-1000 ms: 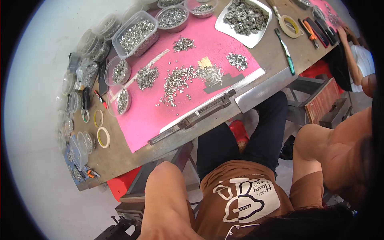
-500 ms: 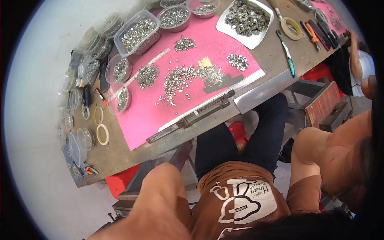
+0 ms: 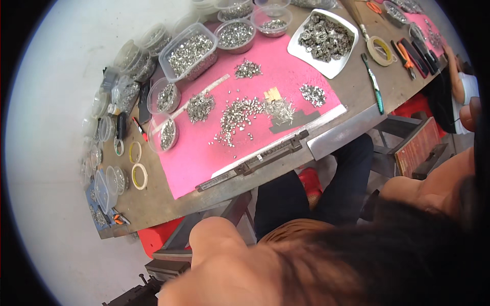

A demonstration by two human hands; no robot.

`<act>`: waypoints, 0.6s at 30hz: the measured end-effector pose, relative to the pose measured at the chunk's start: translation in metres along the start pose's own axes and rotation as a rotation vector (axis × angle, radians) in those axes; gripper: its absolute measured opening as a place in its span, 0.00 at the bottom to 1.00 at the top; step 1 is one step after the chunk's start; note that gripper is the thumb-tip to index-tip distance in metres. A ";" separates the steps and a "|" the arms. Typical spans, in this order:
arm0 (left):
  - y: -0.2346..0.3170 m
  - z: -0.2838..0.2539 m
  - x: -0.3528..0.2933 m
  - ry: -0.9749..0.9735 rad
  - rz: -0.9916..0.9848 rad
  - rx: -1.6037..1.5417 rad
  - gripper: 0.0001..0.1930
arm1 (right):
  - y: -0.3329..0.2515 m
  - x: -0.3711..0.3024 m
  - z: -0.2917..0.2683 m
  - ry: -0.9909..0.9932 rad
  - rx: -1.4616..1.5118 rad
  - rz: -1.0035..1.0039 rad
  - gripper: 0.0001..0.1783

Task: The person arranges small metal pieces into a metal holder by hand, places the holder into a manual press machine to press the components by turning the wheel, and resumes placing metal pieces into the holder on the table.

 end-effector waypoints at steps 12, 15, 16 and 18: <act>0.025 -0.013 0.058 -0.041 -0.157 -0.141 0.11 | -0.058 0.030 0.069 0.053 -0.045 0.015 0.30; 0.006 -0.007 0.043 -0.063 -0.109 -0.120 0.09 | -0.057 0.024 0.064 0.033 -0.062 0.022 0.29; 0.013 -0.008 0.044 -0.074 -0.089 -0.107 0.08 | -0.054 0.023 0.055 0.028 -0.063 0.019 0.29; 0.007 -0.009 0.052 -0.110 -0.053 -0.082 0.07 | -0.056 0.025 0.052 0.032 -0.068 0.007 0.29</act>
Point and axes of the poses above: each hand's wrist, its own x-axis towards the middle knuckle, its own z-axis out of the palm, y = z × x, the point moved 2 cm from there along x, towards the middle knuckle, and after that the axes turned 3 degrees about -y, right-handed, at the moved point
